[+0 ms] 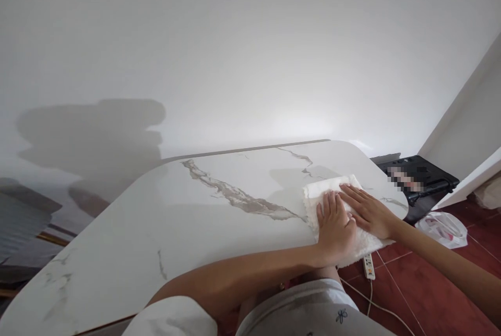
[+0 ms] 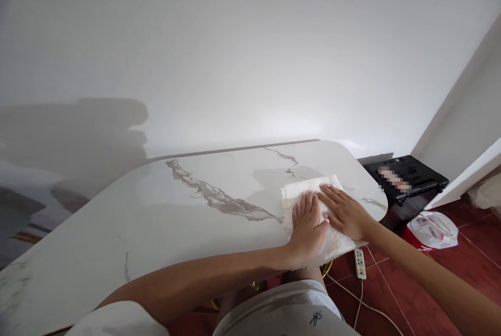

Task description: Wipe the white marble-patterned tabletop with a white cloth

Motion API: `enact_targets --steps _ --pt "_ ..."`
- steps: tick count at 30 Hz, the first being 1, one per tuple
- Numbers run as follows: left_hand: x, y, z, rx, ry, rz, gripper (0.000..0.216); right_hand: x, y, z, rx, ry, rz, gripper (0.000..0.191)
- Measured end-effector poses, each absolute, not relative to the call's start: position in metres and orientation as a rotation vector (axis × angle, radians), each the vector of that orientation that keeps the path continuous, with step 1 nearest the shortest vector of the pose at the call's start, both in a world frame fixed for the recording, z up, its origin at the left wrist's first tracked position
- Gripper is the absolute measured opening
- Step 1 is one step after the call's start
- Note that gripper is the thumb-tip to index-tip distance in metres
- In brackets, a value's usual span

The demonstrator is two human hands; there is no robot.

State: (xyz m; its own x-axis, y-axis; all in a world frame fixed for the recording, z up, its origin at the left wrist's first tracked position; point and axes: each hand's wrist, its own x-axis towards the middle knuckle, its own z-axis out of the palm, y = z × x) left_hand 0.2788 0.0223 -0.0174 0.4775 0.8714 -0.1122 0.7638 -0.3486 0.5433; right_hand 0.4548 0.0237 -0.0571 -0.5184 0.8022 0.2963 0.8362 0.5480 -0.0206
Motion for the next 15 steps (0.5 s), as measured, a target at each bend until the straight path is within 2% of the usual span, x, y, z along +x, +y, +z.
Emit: enact_targets --steps 8,15 --pt "0.305 0.048 -0.027 2.325 1.232 0.380 0.064 0.486 0.042 -0.067 -1.437 -2.451 -0.236 0.057" --pt "0.313 0.109 -0.033 2.527 1.302 0.465 0.056 0.488 0.110 -0.062 -1.487 -2.434 -0.228 0.056"
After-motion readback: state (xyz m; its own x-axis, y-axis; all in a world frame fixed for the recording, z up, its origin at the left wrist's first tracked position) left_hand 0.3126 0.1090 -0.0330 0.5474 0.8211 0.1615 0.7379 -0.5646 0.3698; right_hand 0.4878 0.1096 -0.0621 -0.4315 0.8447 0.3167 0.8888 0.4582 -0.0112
